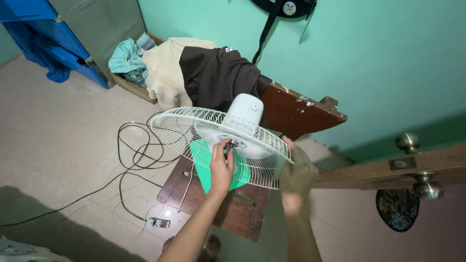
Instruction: The person assembles a small table fan by attaching the green fan blades to the motor hub, securing them with a nut, and then fitting the front and rear wire cages. The person handles the fan blades, motor hub, nut, and wire cages by hand.
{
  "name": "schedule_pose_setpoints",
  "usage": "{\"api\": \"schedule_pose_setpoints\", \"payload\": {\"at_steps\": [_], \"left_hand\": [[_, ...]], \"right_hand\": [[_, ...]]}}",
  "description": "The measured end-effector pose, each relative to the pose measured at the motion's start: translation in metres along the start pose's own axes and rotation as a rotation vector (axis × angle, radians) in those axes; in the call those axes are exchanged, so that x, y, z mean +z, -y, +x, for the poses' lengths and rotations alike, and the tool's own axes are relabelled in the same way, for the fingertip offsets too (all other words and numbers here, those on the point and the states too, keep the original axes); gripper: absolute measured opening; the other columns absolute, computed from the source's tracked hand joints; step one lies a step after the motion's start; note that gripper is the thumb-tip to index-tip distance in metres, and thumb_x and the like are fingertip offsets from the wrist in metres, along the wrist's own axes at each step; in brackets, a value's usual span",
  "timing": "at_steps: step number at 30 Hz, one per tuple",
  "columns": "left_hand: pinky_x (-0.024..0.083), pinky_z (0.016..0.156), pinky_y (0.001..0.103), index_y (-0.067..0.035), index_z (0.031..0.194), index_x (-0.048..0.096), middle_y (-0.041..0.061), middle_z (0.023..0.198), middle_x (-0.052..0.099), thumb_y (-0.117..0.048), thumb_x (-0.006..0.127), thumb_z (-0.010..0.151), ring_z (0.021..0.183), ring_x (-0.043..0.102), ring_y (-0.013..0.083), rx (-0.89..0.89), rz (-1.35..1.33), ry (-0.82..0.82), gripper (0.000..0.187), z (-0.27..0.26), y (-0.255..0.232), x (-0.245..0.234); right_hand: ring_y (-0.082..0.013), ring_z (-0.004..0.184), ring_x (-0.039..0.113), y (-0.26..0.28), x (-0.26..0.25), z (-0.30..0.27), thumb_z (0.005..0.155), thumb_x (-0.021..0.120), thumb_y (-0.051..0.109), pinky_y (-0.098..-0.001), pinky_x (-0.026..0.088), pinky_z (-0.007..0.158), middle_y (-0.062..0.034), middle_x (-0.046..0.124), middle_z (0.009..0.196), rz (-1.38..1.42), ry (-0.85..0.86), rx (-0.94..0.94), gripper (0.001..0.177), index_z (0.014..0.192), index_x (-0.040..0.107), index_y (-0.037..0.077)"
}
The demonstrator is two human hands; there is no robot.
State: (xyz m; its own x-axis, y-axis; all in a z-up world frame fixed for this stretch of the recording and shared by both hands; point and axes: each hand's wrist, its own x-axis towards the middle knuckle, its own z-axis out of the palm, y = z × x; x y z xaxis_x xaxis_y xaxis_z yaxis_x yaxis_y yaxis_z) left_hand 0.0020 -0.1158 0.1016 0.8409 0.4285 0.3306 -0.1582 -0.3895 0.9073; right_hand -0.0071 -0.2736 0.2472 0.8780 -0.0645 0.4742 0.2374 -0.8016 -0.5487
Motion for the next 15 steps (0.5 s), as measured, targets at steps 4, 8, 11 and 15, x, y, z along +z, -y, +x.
{"api": "schedule_pose_setpoints", "payload": {"at_steps": [4, 8, 11, 15], "left_hand": [[0.051, 0.096, 0.042, 0.0, 0.131, 0.058, 0.02, 0.123, 0.063, -0.003, 0.06, 0.098, 0.114, 0.064, 0.0371, -0.003, 0.011, -0.001, 0.033, -0.001, 0.0, 0.001], [0.053, 0.093, 0.039, 0.001, 0.132, 0.057, 0.019, 0.121, 0.064, -0.004, 0.061, 0.098, 0.107, 0.067, 0.031, -0.03, -0.039, -0.011, 0.035, 0.002, -0.001, 0.002], [0.054, 0.086, 0.037, 0.002, 0.127, 0.057, 0.018, 0.113, 0.067, -0.007, 0.067, 0.094, 0.098, 0.068, 0.026, -0.071, -0.098, -0.026, 0.035, 0.008, -0.001, 0.005], [0.054, 0.073, 0.033, 0.0, 0.113, 0.06, 0.014, 0.096, 0.07, -0.013, 0.075, 0.091, 0.082, 0.068, 0.021, -0.197, -0.098, -0.052, 0.03, 0.02, 0.003, 0.01]], "right_hand": [[-0.0192, 0.082, 0.077, -0.005, 0.01, 0.004, 0.091, 0.058, -0.008, -0.0315, 0.06, 0.07, -0.0083, 0.078, 0.114, 0.026, -0.001, 0.066, 0.041, 0.123, 0.073, 0.013], [-0.0211, 0.094, 0.078, -0.012, 0.016, 0.009, 0.09, 0.063, -0.007, -0.0325, 0.06, 0.082, -0.0102, 0.078, 0.112, -0.038, -0.123, -0.138, 0.039, 0.121, 0.075, 0.013], [-0.0215, 0.096, 0.077, -0.011, 0.016, 0.012, 0.091, 0.065, -0.006, -0.0324, 0.06, 0.083, -0.01, 0.077, 0.112, -0.051, -0.137, -0.163, 0.037, 0.122, 0.075, 0.013], [-0.0203, 0.093, 0.077, -0.002, 0.011, 0.01, 0.088, 0.061, -0.009, -0.0329, 0.06, 0.08, -0.0082, 0.077, 0.112, -0.057, -0.083, -0.107, 0.044, 0.124, 0.074, 0.013]]}}
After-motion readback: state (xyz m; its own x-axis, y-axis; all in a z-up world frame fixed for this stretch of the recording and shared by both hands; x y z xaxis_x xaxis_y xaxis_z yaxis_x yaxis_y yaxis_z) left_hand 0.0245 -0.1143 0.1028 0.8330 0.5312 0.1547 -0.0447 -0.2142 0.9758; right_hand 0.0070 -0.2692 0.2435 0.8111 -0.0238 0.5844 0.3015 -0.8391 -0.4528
